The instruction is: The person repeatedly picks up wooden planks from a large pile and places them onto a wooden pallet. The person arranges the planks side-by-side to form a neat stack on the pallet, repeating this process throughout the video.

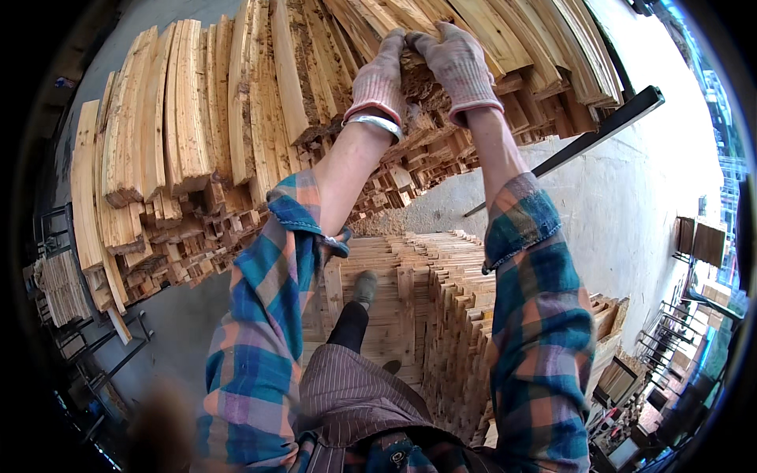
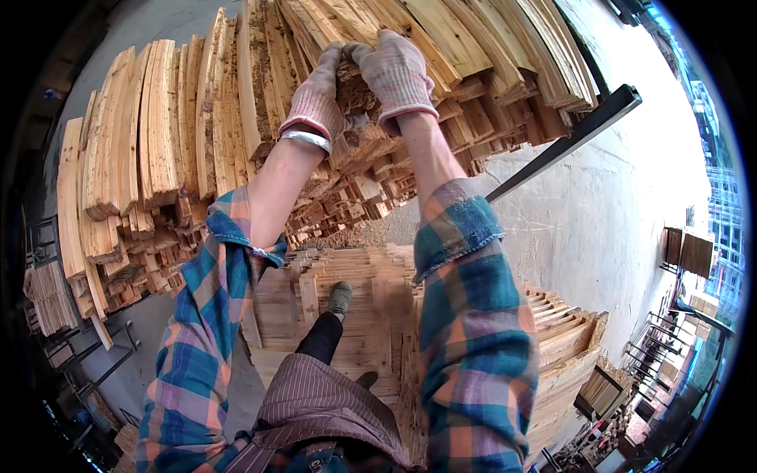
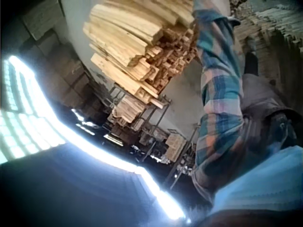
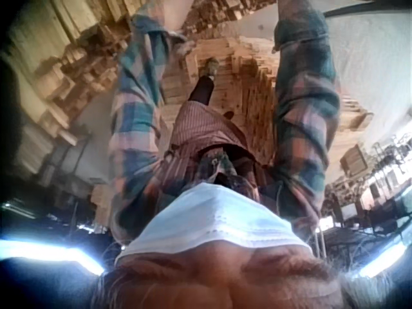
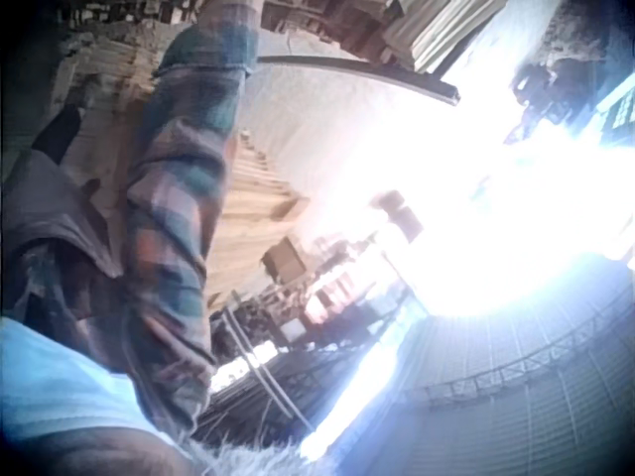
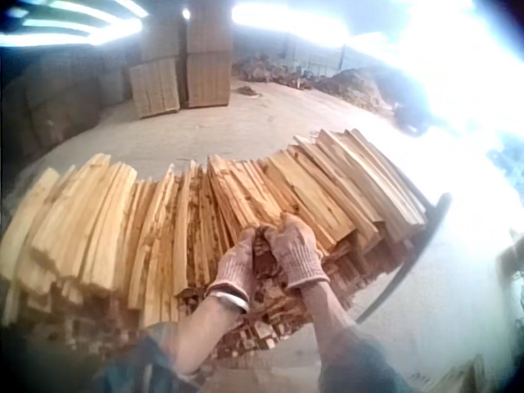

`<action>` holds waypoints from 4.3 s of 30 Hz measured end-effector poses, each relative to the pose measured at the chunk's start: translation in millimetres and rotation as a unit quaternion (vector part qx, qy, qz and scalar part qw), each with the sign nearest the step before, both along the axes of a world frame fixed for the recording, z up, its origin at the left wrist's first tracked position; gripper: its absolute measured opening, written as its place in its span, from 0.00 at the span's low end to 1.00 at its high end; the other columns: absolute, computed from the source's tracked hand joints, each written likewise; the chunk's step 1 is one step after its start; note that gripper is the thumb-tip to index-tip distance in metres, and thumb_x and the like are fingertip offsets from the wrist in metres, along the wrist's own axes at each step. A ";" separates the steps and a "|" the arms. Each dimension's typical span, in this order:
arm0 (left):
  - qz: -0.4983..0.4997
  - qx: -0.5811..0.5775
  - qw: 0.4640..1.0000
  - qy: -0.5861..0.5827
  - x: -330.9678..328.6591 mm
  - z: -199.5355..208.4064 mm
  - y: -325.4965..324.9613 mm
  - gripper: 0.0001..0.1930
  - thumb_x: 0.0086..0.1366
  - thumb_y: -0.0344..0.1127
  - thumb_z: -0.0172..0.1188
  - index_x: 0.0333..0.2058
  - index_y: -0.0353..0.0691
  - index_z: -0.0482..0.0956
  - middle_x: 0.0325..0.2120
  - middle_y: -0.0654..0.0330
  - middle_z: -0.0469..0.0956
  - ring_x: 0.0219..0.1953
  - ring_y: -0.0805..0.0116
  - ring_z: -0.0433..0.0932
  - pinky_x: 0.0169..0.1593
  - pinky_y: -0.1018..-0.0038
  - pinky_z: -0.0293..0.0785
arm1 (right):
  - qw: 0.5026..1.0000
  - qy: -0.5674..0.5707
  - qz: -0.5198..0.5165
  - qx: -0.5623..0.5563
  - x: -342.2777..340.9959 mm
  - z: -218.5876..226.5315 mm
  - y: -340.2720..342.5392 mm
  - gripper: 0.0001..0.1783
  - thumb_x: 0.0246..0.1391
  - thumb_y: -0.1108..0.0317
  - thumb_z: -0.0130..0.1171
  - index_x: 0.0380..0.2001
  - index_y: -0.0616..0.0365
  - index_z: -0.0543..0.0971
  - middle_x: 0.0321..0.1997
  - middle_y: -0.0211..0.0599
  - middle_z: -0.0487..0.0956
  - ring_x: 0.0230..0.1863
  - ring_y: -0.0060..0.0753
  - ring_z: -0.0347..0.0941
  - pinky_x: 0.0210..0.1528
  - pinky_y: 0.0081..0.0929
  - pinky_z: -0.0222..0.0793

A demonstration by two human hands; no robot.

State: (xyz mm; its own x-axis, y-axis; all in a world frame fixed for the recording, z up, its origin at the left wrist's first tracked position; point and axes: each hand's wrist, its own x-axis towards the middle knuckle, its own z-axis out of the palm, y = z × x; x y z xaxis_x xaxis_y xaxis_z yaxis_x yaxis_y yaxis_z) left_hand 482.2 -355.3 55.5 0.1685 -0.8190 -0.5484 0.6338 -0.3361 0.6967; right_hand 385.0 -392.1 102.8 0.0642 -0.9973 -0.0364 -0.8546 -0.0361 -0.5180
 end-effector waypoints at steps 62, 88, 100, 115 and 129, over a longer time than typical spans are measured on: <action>-0.737 -0.180 0.649 -0.056 -623.1 21.9 889.5 0.12 0.63 0.34 0.62 0.41 0.33 0.77 0.30 0.64 0.78 0.29 0.76 0.71 0.35 0.77 0.69 | 0.559 -0.545 -0.560 -0.276 -598.3 -92.9 1104.6 0.21 0.56 0.65 0.60 0.47 0.71 0.74 0.46 0.47 0.79 0.47 0.31 0.74 0.52 0.23 0.69; -0.555 -0.236 0.769 -0.215 -404.1 116.3 400.9 0.19 0.62 0.32 0.63 0.51 0.34 0.76 0.37 0.63 0.81 0.35 0.75 0.78 0.40 0.76 0.76 | 0.528 -0.455 -0.662 -0.277 -639.8 -90.5 1177.4 0.18 0.59 0.80 0.43 0.52 0.72 0.69 0.29 0.31 0.73 0.28 0.22 0.70 0.36 0.16 0.69; -0.608 -0.334 0.552 -0.464 -454.2 -15.5 282.9 0.19 0.66 0.42 0.56 0.52 0.36 0.76 0.39 0.58 0.82 0.39 0.70 0.76 0.45 0.73 0.71 | 0.579 -0.387 -0.707 -0.125 -602.5 -62.7 1046.1 0.27 0.52 0.76 0.60 0.55 0.76 0.67 0.44 0.41 0.79 0.40 0.27 0.76 0.44 0.20 0.73; -0.474 -0.310 0.537 -0.625 -502.0 -39.8 298.8 0.24 0.69 0.50 0.51 0.43 0.29 0.78 0.35 0.50 0.81 0.34 0.59 0.77 0.42 0.66 0.71 | 0.648 -0.155 -0.746 -0.018 -586.0 -70.0 1058.7 0.44 0.48 0.50 0.68 0.60 0.68 0.66 0.52 0.56 0.76 0.53 0.47 0.73 0.57 0.34 0.67; -0.466 -0.345 0.620 -0.529 -491.4 -57.2 262.1 0.23 0.69 0.47 0.54 0.51 0.31 0.76 0.42 0.56 0.81 0.40 0.67 0.76 0.49 0.72 0.70 | 0.633 -0.073 -0.770 -0.011 -598.9 -50.0 1083.0 0.39 0.49 0.56 0.66 0.65 0.48 0.66 0.48 0.47 0.74 0.45 0.43 0.74 0.49 0.39 0.69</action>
